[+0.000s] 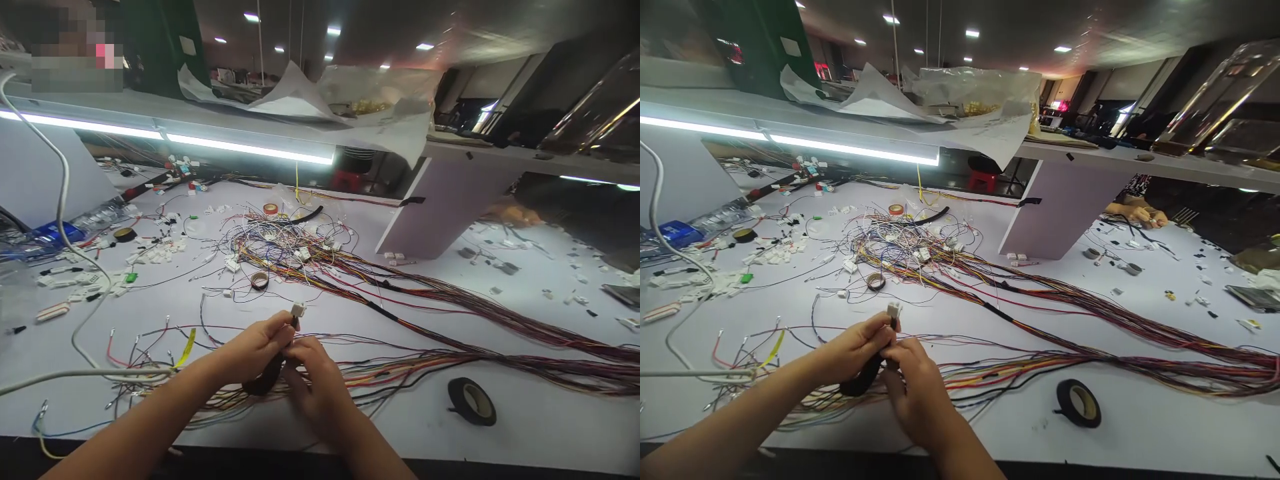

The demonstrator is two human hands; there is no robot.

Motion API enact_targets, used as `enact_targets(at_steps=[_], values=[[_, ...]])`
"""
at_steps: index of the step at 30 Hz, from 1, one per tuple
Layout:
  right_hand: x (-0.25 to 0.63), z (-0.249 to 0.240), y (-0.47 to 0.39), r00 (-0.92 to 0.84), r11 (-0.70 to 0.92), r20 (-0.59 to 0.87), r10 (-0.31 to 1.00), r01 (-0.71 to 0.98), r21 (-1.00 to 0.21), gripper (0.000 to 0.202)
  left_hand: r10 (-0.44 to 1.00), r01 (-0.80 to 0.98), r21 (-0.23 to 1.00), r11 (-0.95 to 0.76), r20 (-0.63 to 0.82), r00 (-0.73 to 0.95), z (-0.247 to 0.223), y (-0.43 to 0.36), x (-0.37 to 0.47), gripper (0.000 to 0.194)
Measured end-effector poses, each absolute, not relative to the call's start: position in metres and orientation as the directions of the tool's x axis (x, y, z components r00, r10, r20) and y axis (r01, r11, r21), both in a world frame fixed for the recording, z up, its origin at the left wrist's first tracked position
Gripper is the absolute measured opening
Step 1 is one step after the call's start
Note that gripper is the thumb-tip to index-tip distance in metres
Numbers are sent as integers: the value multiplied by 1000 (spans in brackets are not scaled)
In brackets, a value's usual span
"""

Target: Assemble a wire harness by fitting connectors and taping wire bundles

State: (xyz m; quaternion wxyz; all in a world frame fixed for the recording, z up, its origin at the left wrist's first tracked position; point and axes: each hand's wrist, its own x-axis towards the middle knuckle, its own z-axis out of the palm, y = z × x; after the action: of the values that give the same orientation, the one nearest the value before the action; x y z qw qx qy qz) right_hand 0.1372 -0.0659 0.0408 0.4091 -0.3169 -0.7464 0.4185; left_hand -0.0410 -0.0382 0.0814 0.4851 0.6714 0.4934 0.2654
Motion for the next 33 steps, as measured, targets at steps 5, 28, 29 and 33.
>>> enact_targets(at_steps=[5,28,29,33], values=[[134,26,-67,-506,503,318,802,283,-817,18,834,422,906,24,-251,491,91,-28,-44,32],[118,28,-36,-288,-487,-413,864,-269,-831,39,961,-63,959,275,-271,64,57,-64,-48,34],[118,26,-35,-294,-482,-409,864,-243,-842,37,955,-98,952,290,-281,90,55,-66,-44,33],[132,33,-30,-239,-82,-121,963,166,-983,31,959,-115,955,274,-262,110,50,-66,-33,30]])
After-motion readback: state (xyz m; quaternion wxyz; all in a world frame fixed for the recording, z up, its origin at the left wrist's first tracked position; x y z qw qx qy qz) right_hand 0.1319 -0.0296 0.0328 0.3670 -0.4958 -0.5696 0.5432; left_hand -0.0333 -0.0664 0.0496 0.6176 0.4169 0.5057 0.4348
